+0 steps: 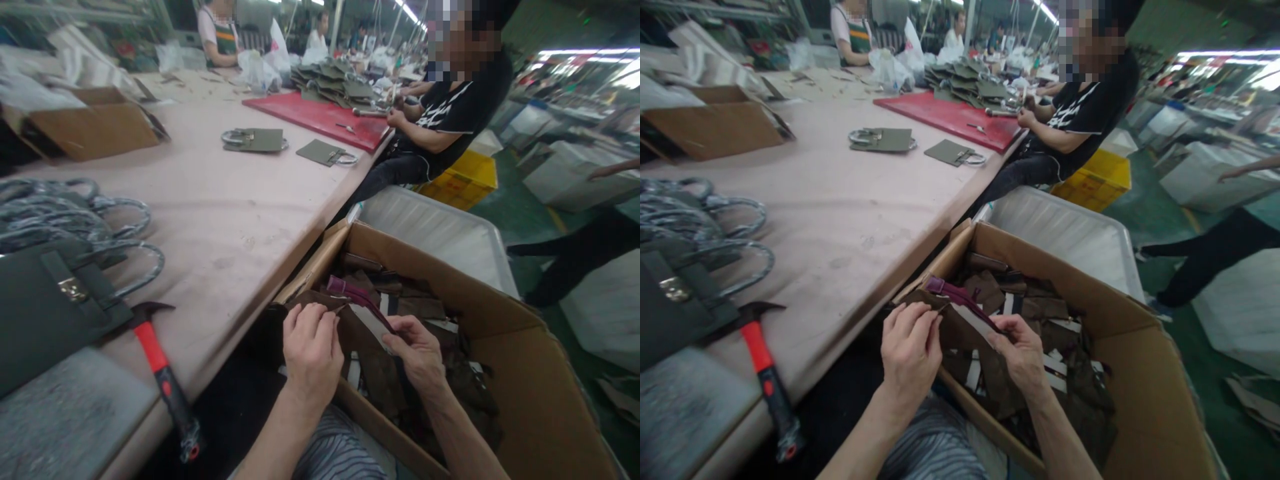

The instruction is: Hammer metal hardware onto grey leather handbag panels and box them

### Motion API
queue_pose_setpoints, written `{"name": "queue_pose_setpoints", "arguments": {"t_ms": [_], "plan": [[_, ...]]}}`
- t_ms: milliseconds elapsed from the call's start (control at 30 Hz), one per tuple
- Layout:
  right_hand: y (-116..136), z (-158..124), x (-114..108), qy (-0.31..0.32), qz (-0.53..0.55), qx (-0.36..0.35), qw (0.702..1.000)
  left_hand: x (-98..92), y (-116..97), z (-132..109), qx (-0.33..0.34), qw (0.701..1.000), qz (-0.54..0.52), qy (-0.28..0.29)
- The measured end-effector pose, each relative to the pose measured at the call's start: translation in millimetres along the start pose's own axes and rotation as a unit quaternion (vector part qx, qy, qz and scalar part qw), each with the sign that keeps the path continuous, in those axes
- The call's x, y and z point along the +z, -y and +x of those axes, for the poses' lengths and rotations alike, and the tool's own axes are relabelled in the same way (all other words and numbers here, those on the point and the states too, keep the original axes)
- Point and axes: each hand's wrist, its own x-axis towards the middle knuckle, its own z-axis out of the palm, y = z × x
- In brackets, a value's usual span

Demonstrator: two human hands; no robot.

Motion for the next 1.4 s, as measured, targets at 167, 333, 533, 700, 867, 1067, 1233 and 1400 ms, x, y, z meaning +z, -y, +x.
{"name": "queue_pose_setpoints", "arguments": {"t_ms": [167, 333, 533, 700, 867, 1067, 1233, 1400], "plan": [[-3, 1, 9, -0.013, 0.046, 0.028, 0.998, -6.7, -7, 1, -0.011, 0.993, -0.102, 0.06], [-6, -2, 18, -0.029, 0.081, 0.044, 0.995, -15.9, -21, 0, -0.06, 0.955, -0.237, 0.169], [-11, -11, 32, -0.029, 0.15, 0.088, 0.984, -23.0, -30, 3, -0.106, 0.905, -0.325, 0.252], [-17, -22, 43, -0.028, 0.146, 0.137, 0.979, -19.3, -30, 0, -0.074, 0.924, -0.244, 0.284], [-19, -26, 51, -0.017, 0.133, 0.179, 0.975, -9.4, -29, -12, -0.032, 0.914, -0.188, 0.357], [-18, -31, 57, -0.008, 0.207, 0.2, 0.958, -3.0, -19, -21, -0.039, 0.902, -0.173, 0.393], [-6, -32, 58, -0.006, 0.25, 0.21, 0.945, -5.3, -21, -24, -0.044, 0.892, -0.155, 0.422], [3, -26, 62, -0.068, 0.202, 0.259, 0.942, -1.5, -31, -30, -0.002, 0.892, -0.072, 0.446]]}}
